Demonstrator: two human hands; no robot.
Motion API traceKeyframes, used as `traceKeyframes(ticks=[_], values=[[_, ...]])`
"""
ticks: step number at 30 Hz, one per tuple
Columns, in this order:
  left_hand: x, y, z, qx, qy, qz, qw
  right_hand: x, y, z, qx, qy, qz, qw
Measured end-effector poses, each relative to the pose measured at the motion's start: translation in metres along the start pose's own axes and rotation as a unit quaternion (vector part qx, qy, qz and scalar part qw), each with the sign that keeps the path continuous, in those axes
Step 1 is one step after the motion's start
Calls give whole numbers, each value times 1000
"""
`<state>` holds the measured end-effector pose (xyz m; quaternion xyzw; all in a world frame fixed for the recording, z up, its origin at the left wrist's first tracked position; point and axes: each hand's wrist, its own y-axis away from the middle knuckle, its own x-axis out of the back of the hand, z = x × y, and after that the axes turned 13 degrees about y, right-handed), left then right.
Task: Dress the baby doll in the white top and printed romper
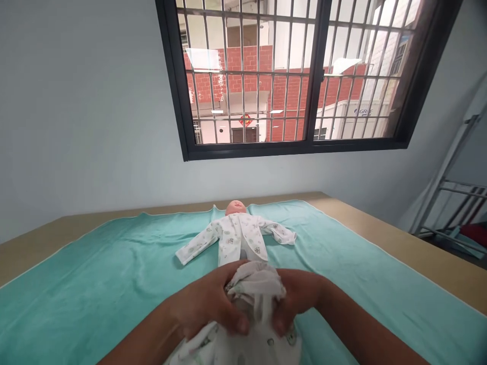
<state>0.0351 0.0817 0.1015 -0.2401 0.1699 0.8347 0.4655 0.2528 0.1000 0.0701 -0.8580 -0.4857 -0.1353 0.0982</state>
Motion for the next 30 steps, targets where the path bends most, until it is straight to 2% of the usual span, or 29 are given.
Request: traceKeyframes(ticks=[2, 4, 7, 9, 11, 13, 15, 18, 21, 23, 25, 27, 30], values=[[8, -2, -7, -24, 11, 16, 1000, -6, -1, 6, -11, -55, 31, 998], [19, -5, -14, -34, -3, 28, 999, -12, -1, 17, -21, -137, 108, 984], [31, -12, -24, -26, -111, 59, 992, -22, 0, 35, -13, -240, 200, 950], [33, -16, -28, -16, -161, 90, 983, -28, -1, 42, -10, -275, 223, 935], [31, -20, -31, -13, -148, 117, 982, -31, -2, 43, -15, -285, 231, 930], [29, -22, -34, -28, -105, 130, 986, -30, -1, 38, -20, -269, 221, 937], [29, -25, -38, -50, -64, 146, 986, -28, 2, 30, -42, -244, 170, 954], [31, -27, -42, -56, 23, 188, 980, -27, 6, 19, -114, -187, 94, 971], [29, -27, -43, -45, 50, 204, 977, -29, 7, 14, -168, -147, 104, 969], [27, -27, -42, -35, -5, 218, 975, -29, 8, 15, -171, -140, 134, 966], [26, -27, -43, -19, -118, 236, 964, -26, 10, 17, -169, -109, 170, 965], [27, -29, -48, -5, -262, 245, 933, -21, 15, 18, -181, -20, 195, 964], [29, -30, -57, 12, -405, 249, 880, -15, 22, 17, -199, 145, 166, 955]])
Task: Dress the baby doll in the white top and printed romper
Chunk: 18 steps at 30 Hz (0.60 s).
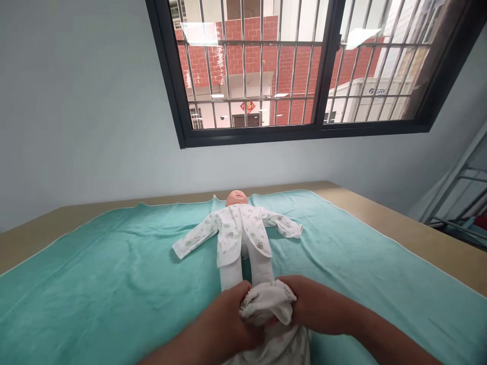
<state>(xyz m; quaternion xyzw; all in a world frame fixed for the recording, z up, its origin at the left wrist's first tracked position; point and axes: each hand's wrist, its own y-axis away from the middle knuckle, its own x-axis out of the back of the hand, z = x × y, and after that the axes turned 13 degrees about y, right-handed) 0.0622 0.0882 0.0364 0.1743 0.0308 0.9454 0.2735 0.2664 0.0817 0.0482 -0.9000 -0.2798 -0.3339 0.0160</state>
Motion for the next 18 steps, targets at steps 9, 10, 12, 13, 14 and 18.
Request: traceKeyframes(ticks=[9, 10, 12, 13, 14, 18], values=[[-2, 8, -2, -22, -108, -40, 993, 5, 2, 8, 73, 59, -80, 992], [-2, 9, -1, -21, -105, -45, 993, 6, 1, 9, 71, 55, -88, 992], [-2, 12, 2, -15, -81, -59, 995, 8, 2, 9, 59, 43, -96, 993], [-2, 14, 6, -11, -67, -65, 996, 8, 2, 8, 53, 35, -96, 993], [-1, 17, 9, -7, -52, -72, 996, 9, 3, 7, 50, 25, -94, 994], [6, 26, 27, -20, 13, -117, 993, 8, 7, 2, 57, -8, -87, 995]])
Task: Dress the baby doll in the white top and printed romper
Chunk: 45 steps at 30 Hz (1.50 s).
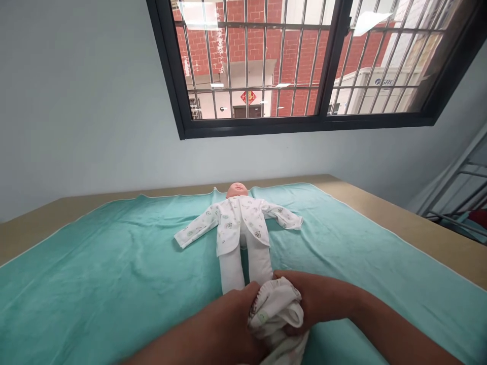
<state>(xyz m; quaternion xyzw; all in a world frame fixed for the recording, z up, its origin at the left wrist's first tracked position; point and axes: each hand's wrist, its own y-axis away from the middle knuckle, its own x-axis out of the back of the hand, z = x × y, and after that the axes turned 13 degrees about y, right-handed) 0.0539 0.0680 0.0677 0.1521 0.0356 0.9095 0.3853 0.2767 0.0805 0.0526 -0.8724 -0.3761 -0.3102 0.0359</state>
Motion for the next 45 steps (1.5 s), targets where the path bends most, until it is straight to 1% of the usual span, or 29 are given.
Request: traceKeyframes(ticks=[3, 5, 7, 9, 12, 16, 19, 22, 24, 26, 28, 31, 34, 36, 38, 40, 42, 44, 45], values=[[7, 6, 11, 22, 24, -40, 999, -1, -1, 3, -5, -30, -19, 999], [9, 8, 14, 39, 28, -67, 997, -2, -2, 7, -18, -23, -30, 999], [10, 8, 13, 34, 21, -87, 995, -2, -3, 11, -27, 15, -23, 999], [8, 6, 10, 22, 12, -97, 995, -2, -3, 12, -20, 37, -13, 999], [6, 3, 5, 23, 44, -101, 994, -2, -1, 10, 8, 6, -7, 1000], [6, 3, 6, 45, 125, -63, 989, 0, 3, 2, 13, -43, 2, 999], [7, 2, 10, 39, 153, -35, 987, -1, 4, -3, 8, -82, 13, 996], [10, 2, 15, 28, 117, -14, 993, -3, 3, -5, 7, -118, 34, 992], [14, 3, 18, 21, 85, -31, 996, -3, 2, -3, 10, -122, 39, 992], [18, 5, 20, 11, 53, -50, 997, -4, -1, 3, 14, -102, 53, 993], [22, 6, 20, -3, 23, -49, 999, -4, -6, 12, 19, -77, 80, 994], [29, 5, 16, -21, -10, 5, 1000, -4, -12, 26, 27, -81, 99, 991], [37, -2, 5, -42, -21, 76, 996, -3, -16, 32, 34, -110, 81, 990], [42, -8, -3, -59, -15, 104, 993, -2, -18, 34, 29, -109, 78, 991], [47, -14, -11, -74, 25, 122, 989, 1, -20, 36, 16, -99, 93, 991], [51, -17, -14, -83, 99, 148, 981, 3, -21, 41, 3, -87, 123, 989], [55, -18, -14, -85, 187, 162, 965, 4, -22, 47, -5, -67, 156, 986], [59, -17, -14, -80, 273, 142, 948, 4, -23, 53, -12, -58, 181, 982], [61, -16, -15, -75, 315, 115, 939, 4, -24, 55, -15, -63, 186, 980]])
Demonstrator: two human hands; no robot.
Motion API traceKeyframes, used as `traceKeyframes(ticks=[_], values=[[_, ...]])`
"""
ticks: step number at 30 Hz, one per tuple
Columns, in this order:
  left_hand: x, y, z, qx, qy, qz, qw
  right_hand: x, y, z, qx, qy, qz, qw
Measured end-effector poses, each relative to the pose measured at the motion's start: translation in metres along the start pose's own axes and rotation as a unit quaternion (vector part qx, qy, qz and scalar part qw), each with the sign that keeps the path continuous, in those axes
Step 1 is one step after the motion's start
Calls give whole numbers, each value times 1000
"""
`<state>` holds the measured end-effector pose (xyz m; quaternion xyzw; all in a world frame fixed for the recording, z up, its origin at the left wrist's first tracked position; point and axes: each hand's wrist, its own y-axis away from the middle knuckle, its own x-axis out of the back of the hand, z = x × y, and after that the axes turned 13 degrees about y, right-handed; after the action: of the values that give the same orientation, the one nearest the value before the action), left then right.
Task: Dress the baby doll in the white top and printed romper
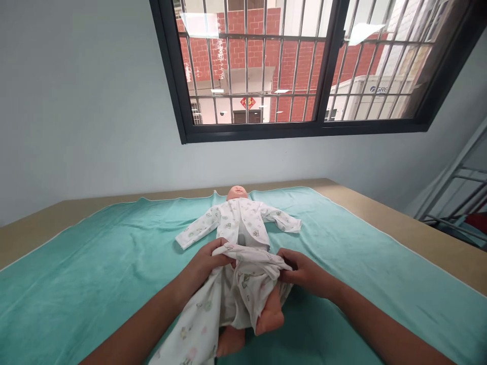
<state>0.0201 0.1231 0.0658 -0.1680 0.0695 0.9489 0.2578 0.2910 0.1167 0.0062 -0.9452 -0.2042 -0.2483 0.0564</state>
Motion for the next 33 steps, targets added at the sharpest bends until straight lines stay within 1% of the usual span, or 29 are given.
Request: traceKeyframes(ticks=[3, 4, 5, 9, 10, 12, 15, 17, 19, 21, 22, 24, 25, 26, 27, 28, 29, 30, 32, 33], values=[[13, 0, -3, 50, 99, -83, 990, 2, -2, 8, -7, -47, -6, 999], [19, 0, -5, 57, 111, -98, 987, 3, -3, 10, -6, -67, -11, 998], [25, -2, -7, 59, 110, -100, 987, 3, -4, 13, -5, -86, -10, 996], [44, -9, -15, 63, 43, -60, 995, 4, -6, 22, 0, -153, 16, 988], [46, -11, -16, 55, 39, -50, 996, 4, -7, 24, 1, -160, 20, 987], [49, -13, -19, 14, 60, -17, 998, 5, -9, 26, 4, -153, 30, 988], [49, -17, -26, -48, 112, 43, 992, 8, -15, 32, 5, -81, 65, 995], [48, -19, -34, -63, 139, 63, 986, 9, -18, 37, 3, -12, 87, 996], [46, -21, -42, -67, 162, 70, 982, 8, -19, 38, 0, 50, 100, 994], [44, -22, -50, -59, 176, 72, 980, 6, -20, 31, 8, 96, 133, 986], [43, -23, -53, -54, 178, 71, 980, 4, -20, 23, 18, 114, 166, 979], [42, -25, -57, -50, 180, 69, 980, -1, -22, -2, 53, 142, 241, 958], [41, -26, -58, -52, 183, 70, 979, -3, -24, -17, 75, 154, 268, 948], [41, -27, -59, -54, 185, 71, 979, -7, -28, -33, 98, 167, 274, 942], [41, -28, -60, -58, 184, 75, 978, -11, -33, -49, 117, 183, 255, 942], [40, -28, -61, -62, 177, 82, 979, -14, -40, -64, 123, 208, 218, 946], [40, -28, -61, -65, 166, 89, 980, -18, -48, -75, 117, 240, 162, 950], [39, -28, -61, -69, 152, 96, 981, -22, -56, -84, 103, 269, 91, 953], [38, -27, -62, -78, 122, 108, 984, -29, -74, -91, 59, 293, -53, 953], [39, -26, -62, -80, 112, 110, 984, -31, -81, -90, 35, 278, -103, 955]])
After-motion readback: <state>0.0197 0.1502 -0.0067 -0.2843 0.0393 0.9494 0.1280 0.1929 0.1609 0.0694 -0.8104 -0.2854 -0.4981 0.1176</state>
